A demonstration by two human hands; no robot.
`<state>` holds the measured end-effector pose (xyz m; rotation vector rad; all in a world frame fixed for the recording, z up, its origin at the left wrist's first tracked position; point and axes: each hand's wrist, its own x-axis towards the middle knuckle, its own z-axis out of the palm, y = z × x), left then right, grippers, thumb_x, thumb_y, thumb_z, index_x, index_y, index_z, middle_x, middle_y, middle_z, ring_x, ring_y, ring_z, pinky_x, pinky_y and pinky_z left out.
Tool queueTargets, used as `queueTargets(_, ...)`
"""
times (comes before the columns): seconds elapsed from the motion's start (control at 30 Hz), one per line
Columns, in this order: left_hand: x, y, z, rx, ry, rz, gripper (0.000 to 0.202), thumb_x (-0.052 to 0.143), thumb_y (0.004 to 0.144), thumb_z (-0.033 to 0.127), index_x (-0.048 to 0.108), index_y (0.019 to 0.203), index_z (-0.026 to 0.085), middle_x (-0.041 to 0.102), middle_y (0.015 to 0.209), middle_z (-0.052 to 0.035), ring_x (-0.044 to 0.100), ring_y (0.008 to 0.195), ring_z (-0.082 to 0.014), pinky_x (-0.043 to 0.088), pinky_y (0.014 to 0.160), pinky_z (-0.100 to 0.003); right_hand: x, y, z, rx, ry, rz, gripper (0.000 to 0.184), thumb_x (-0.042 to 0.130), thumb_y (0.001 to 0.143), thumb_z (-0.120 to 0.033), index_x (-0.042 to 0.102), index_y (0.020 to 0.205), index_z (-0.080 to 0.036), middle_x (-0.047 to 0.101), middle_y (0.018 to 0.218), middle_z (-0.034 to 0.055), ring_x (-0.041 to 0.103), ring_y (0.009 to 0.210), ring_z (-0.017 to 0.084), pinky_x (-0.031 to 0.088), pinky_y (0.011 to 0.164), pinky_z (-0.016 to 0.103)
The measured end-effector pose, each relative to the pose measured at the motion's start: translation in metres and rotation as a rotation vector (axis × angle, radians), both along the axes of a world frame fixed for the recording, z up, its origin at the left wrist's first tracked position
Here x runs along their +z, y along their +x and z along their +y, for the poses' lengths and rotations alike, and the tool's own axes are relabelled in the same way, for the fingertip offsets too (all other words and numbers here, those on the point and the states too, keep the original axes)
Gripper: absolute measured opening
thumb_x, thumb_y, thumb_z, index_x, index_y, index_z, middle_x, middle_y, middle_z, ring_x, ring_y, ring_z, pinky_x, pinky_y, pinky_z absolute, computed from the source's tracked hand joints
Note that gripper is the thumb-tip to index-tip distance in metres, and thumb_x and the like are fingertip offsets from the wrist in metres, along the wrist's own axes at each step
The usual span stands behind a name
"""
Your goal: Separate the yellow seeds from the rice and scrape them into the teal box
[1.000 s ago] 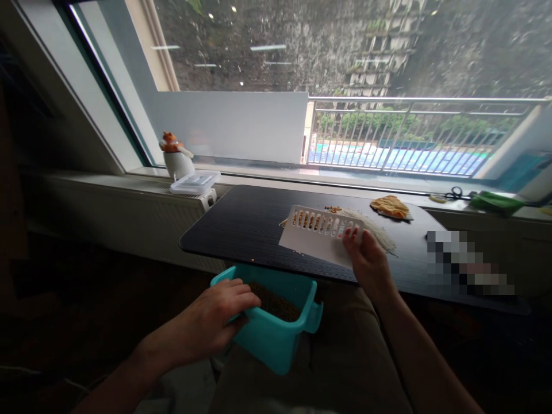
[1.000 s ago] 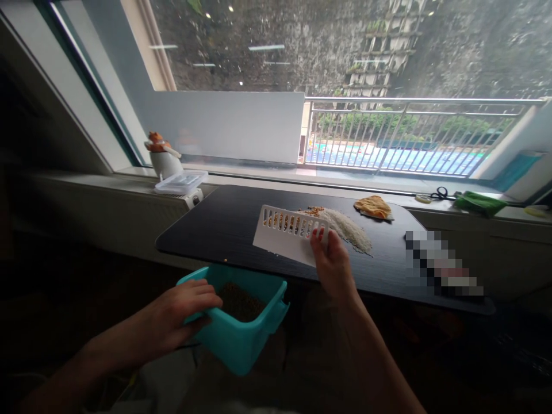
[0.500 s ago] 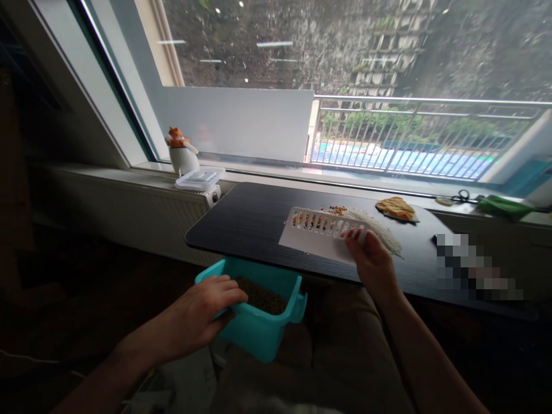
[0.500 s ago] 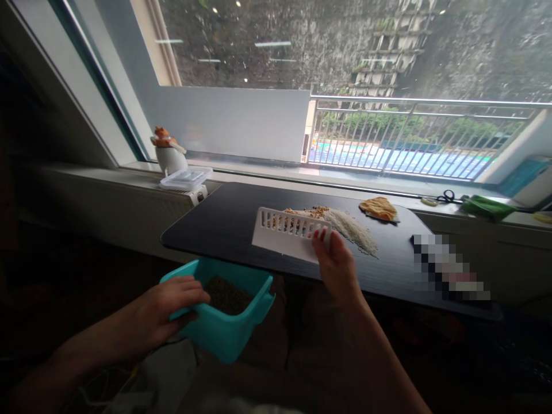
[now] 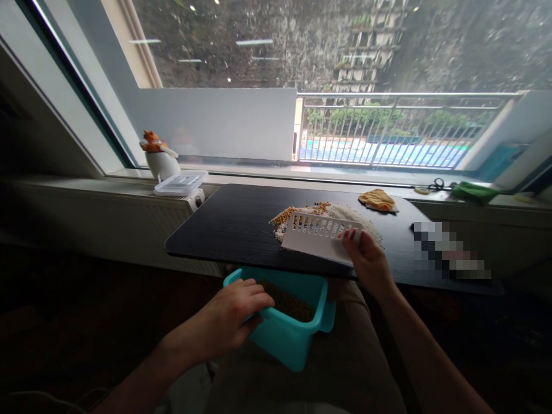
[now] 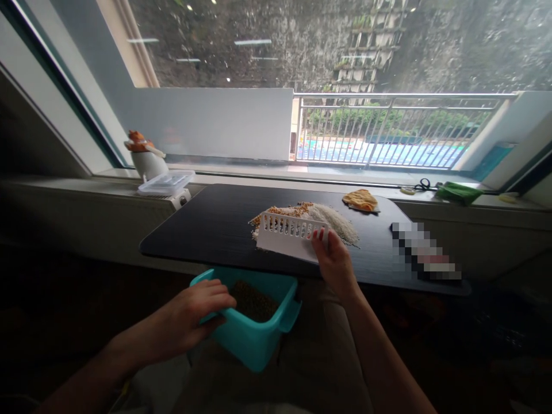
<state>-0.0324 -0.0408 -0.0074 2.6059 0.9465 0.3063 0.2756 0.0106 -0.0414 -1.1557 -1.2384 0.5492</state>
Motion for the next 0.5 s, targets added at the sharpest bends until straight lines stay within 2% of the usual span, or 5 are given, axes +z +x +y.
queueTargets(0.27, -0.001, 0.005, 0.001, -0.016, 0.004, -0.021, 0.023, 0.055, 0.091, 0.004, 0.063, 0.103, 0.022, 0.065, 0.100, -0.0021, 0.059, 0.097, -0.0204, 0.044, 0.088, -0.034, -0.001, 0.000, 0.002, -0.020, 0.007, -0.007, 0.041, 0.070, 0.078, -0.064, 0.067, 0.084, -0.024, 0.068, 0.081, 0.0013, 0.060, 0.077, 0.018, 0.052, 0.076, 0.034)
queueTargets(0.4, -0.001, 0.004, 0.001, -0.013, 0.000, -0.013, 0.023, 0.057, 0.090, 0.004, 0.062, 0.103, 0.022, 0.065, 0.100, -0.0017, 0.059, 0.097, -0.0206, 0.044, 0.088, -0.034, -0.005, 0.001, -0.008, 0.042, -0.001, -0.032, 0.038, 0.069, 0.080, -0.062, 0.068, 0.087, -0.024, 0.070, 0.086, 0.0026, 0.063, 0.082, 0.019, 0.053, 0.079, 0.034)
queueTargets(0.5, -0.002, 0.004, 0.001, -0.015, 0.009, -0.021, 0.024, 0.057, 0.090, 0.003, 0.062, 0.104, 0.022, 0.065, 0.100, -0.0016, 0.059, 0.097, -0.0202, 0.044, 0.086, -0.032, -0.003, 0.005, -0.018, 0.095, -0.047, -0.030, 0.037, 0.071, 0.080, -0.061, 0.070, 0.088, -0.025, 0.071, 0.086, 0.0034, 0.063, 0.079, 0.020, 0.053, 0.075, 0.033)
